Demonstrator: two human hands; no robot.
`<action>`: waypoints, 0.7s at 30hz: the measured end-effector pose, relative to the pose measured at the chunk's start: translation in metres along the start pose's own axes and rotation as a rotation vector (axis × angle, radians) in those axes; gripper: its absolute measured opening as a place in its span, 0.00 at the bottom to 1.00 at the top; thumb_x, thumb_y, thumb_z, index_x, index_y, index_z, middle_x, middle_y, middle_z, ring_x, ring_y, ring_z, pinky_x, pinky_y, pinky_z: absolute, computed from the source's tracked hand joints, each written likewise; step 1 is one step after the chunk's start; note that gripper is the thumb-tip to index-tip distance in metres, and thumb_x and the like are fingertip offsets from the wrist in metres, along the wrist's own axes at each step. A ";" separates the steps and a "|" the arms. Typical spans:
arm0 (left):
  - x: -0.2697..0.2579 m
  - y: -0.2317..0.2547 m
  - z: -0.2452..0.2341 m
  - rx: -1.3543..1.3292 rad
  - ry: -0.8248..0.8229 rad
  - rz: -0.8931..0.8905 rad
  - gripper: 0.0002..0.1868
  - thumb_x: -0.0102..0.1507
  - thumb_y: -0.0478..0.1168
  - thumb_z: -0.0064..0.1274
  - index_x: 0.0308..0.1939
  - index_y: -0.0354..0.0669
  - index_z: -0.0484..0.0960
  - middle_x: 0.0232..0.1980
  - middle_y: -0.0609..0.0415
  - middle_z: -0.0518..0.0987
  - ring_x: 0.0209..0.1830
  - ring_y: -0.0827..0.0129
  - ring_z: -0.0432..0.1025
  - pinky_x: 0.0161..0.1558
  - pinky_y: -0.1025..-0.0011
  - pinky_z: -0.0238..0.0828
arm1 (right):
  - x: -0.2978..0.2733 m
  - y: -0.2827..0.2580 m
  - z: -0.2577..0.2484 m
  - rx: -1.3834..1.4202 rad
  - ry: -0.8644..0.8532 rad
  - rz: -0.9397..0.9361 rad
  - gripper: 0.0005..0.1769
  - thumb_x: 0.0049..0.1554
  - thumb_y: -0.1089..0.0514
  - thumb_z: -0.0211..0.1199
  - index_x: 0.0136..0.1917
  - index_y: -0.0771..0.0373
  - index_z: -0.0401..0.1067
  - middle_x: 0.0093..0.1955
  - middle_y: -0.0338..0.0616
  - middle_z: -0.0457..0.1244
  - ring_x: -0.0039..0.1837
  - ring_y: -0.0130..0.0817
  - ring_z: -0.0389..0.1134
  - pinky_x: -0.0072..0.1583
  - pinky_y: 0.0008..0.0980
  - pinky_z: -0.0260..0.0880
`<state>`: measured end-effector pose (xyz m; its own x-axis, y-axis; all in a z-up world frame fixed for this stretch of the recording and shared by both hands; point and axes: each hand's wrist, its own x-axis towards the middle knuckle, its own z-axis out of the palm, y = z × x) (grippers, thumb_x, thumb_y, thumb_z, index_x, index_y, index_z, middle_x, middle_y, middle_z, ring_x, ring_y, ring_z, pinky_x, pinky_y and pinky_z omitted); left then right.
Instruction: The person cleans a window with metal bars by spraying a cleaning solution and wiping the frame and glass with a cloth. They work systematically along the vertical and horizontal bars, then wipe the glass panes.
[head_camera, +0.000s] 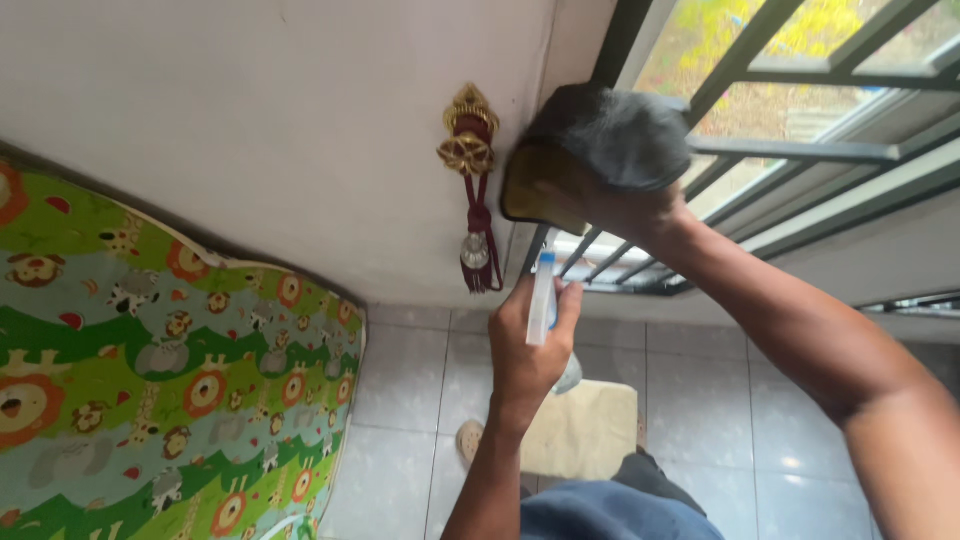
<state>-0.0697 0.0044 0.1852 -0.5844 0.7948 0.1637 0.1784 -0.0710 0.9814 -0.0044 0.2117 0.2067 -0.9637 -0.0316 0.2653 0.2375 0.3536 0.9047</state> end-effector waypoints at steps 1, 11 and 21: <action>0.004 0.000 0.003 -0.016 0.006 0.013 0.08 0.65 0.38 0.60 0.35 0.40 0.78 0.24 0.54 0.79 0.22 0.70 0.75 0.26 0.71 0.70 | 0.005 -0.004 0.003 0.523 0.089 0.214 0.19 0.63 0.48 0.55 0.65 0.52 0.71 0.60 0.34 0.66 0.63 0.28 0.65 0.59 0.31 0.69; -0.003 -0.010 0.001 0.015 0.017 -0.008 0.08 0.64 0.37 0.60 0.34 0.40 0.78 0.24 0.54 0.79 0.22 0.71 0.75 0.27 0.71 0.71 | -0.017 -0.017 0.027 0.563 -0.027 0.366 0.15 0.61 0.56 0.59 0.61 0.53 0.75 0.55 0.38 0.67 0.60 0.35 0.68 0.62 0.34 0.68; -0.006 -0.012 0.013 -0.013 -0.035 -0.004 0.09 0.65 0.37 0.60 0.34 0.39 0.76 0.22 0.55 0.75 0.21 0.72 0.72 0.26 0.71 0.68 | -0.013 -0.008 0.007 0.372 0.181 0.063 0.23 0.52 0.56 0.57 0.61 0.63 0.74 0.55 0.45 0.68 0.57 0.38 0.68 0.60 0.33 0.69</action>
<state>-0.0577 0.0082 0.1715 -0.5566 0.8159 0.1566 0.1658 -0.0756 0.9833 0.0055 0.2161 0.1937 -0.9037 -0.1510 0.4007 0.2031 0.6726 0.7116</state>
